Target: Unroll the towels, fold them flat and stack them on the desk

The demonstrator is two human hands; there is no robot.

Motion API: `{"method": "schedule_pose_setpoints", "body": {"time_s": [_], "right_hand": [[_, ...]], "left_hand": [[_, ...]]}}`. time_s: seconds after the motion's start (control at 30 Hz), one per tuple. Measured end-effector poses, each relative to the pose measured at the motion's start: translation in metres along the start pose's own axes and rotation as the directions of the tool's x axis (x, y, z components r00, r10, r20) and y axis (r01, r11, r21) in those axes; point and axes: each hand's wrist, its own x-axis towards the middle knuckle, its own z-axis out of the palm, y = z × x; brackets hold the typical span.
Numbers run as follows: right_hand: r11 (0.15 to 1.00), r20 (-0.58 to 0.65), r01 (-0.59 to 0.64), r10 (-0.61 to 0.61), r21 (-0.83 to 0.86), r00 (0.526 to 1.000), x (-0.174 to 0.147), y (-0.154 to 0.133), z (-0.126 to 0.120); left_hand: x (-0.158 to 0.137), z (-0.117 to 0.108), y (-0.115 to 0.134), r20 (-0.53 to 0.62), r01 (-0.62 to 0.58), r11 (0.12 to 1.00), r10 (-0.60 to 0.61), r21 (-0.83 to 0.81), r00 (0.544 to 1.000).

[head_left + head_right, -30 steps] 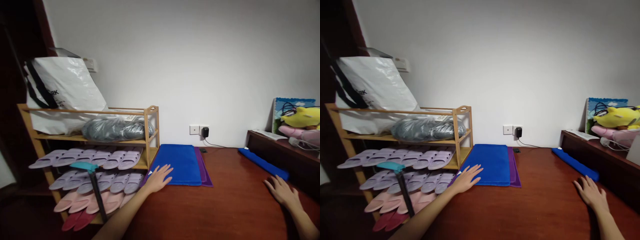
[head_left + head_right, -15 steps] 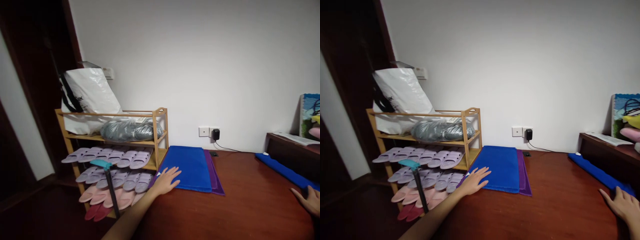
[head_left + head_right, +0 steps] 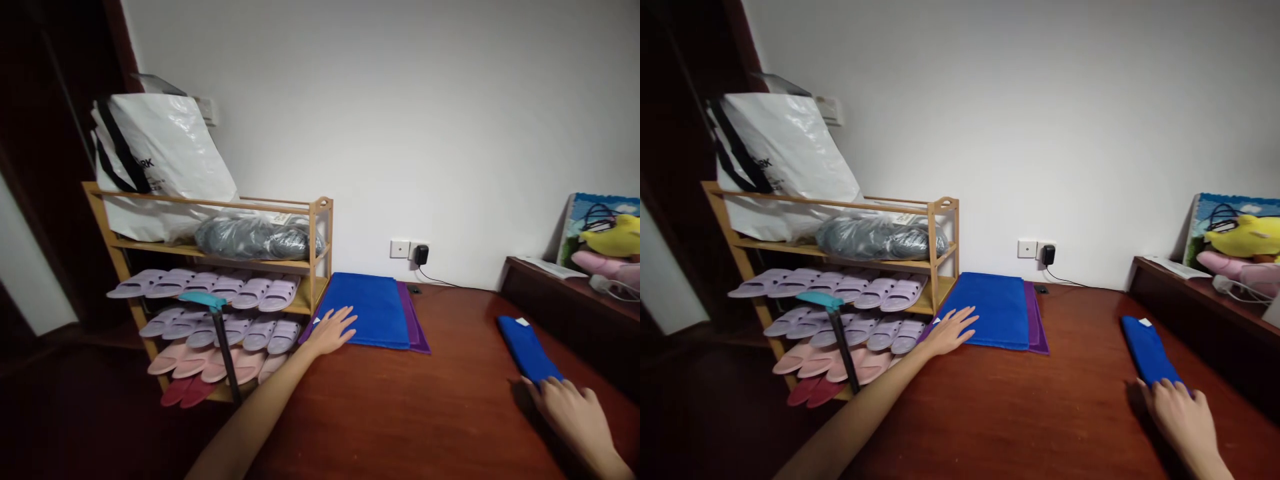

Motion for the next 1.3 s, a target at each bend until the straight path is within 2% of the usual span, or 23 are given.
{"method": "schedule_pose_setpoints", "body": {"time_s": [0.07,0.1,0.17,0.2,0.27,0.37,0.43,0.53,0.57,0.63,0.7,0.77,0.83,0.87,0.93,1.0,1.07,1.2,1.3], "right_hand": [[0.985,-0.041,-0.14,0.136,-0.097,0.99,-0.008,0.002,-0.004],[0.969,-0.025,-0.229,0.228,-0.09,0.973,-0.009,0.006,-0.003],[0.937,0.096,-0.349,0.347,0.004,0.933,-0.007,0.014,0.001],[0.931,0.173,-0.361,0.348,0.055,0.922,-0.004,0.017,0.002],[0.94,0.253,-0.317,0.278,0.127,0.927,0.002,0.017,0.0],[0.969,0.245,-0.199,0.16,0.147,0.956,0.003,-0.001,-0.016],[0.985,0.23,-0.102,0.067,0.141,0.971,-0.006,-0.028,-0.035],[0.987,0.246,0.06,-0.095,0.146,0.964,-0.033,-0.09,-0.07],[0.977,0.294,0.143,-0.185,0.158,0.938,-0.044,-0.114,-0.083],[0.941,0.416,0.236,-0.321,0.243,0.851,-0.064,-0.16,-0.107],[0.917,0.447,0.267,-0.38,0.296,0.81,-0.078,-0.198,-0.126],[0.897,0.461,0.286,-0.422,0.337,0.781,-0.087,-0.218,-0.138],[0.848,0.423,0.286,-0.482,0.447,0.767,-0.089,-0.222,-0.143],[0.813,0.374,0.28,-0.503,0.51,0.779,-0.089,-0.219,-0.142],[0.785,0.258,0.261,-0.466,0.562,0.846,-0.085,-0.209,-0.134],[0.839,0.182,0.228,-0.357,0.494,0.916,-0.081,-0.199,-0.118],[0.893,0.145,0.204,-0.282,0.401,0.948,-0.079,-0.193,-0.097],[0.911,-0.019,0.306,-0.313,0.276,0.95,-0.088,-0.189,-0.066],[0.898,-0.14,0.408,-0.388,0.163,0.911,-0.095,-0.19,-0.062]], "left_hand": [[-0.002,-0.007,0.007,-0.033,-0.03,1.0,0.03,0.009,0.999],[-0.004,-0.011,0.012,-0.048,-0.047,0.999,0.047,0.015,0.998],[-0.008,-0.019,0.026,-0.079,-0.09,0.996,0.092,0.027,0.993],[-0.011,-0.023,0.035,-0.096,-0.118,0.993,0.12,0.029,0.988],[-0.017,-0.031,0.056,-0.131,-0.183,0.983,0.184,0.021,0.974],[-0.027,-0.043,0.092,-0.153,-0.282,0.959,0.276,-0.02,0.949],[-0.032,-0.05,0.116,-0.136,-0.347,0.936,0.337,-0.055,0.932],[-0.04,-0.056,0.147,-0.088,-0.429,0.897,0.422,-0.101,0.902],[-0.043,-0.056,0.155,-0.073,-0.444,0.889,0.438,-0.112,0.896],[-0.048,-0.055,0.169,-0.054,-0.447,0.886,0.444,-0.127,0.895],[-0.053,-0.054,0.177,-0.045,-0.426,0.894,0.424,-0.142,0.904],[-0.058,-0.054,0.18,-0.036,-0.401,0.902,0.4,-0.161,0.916],[-0.064,-0.055,0.181,-0.014,-0.378,0.909,0.382,-0.175,0.924],[-0.068,-0.055,0.181,-0.001,-0.365,0.914,0.37,-0.176,0.929],[-0.075,-0.055,0.184,0.026,-0.341,0.925,0.35,-0.167,0.937],[-0.083,-0.053,0.189,0.041,-0.331,0.932,0.34,-0.149,0.94],[-0.087,-0.049,0.198,0.05,-0.34,0.932,0.348,-0.126,0.936],[-0.087,-0.041,0.212,0.081,-0.369,0.923,0.379,-0.112,0.922],[-0.083,-0.038,0.215,0.08,-0.373,0.917,0.386,-0.14,0.919]]}}
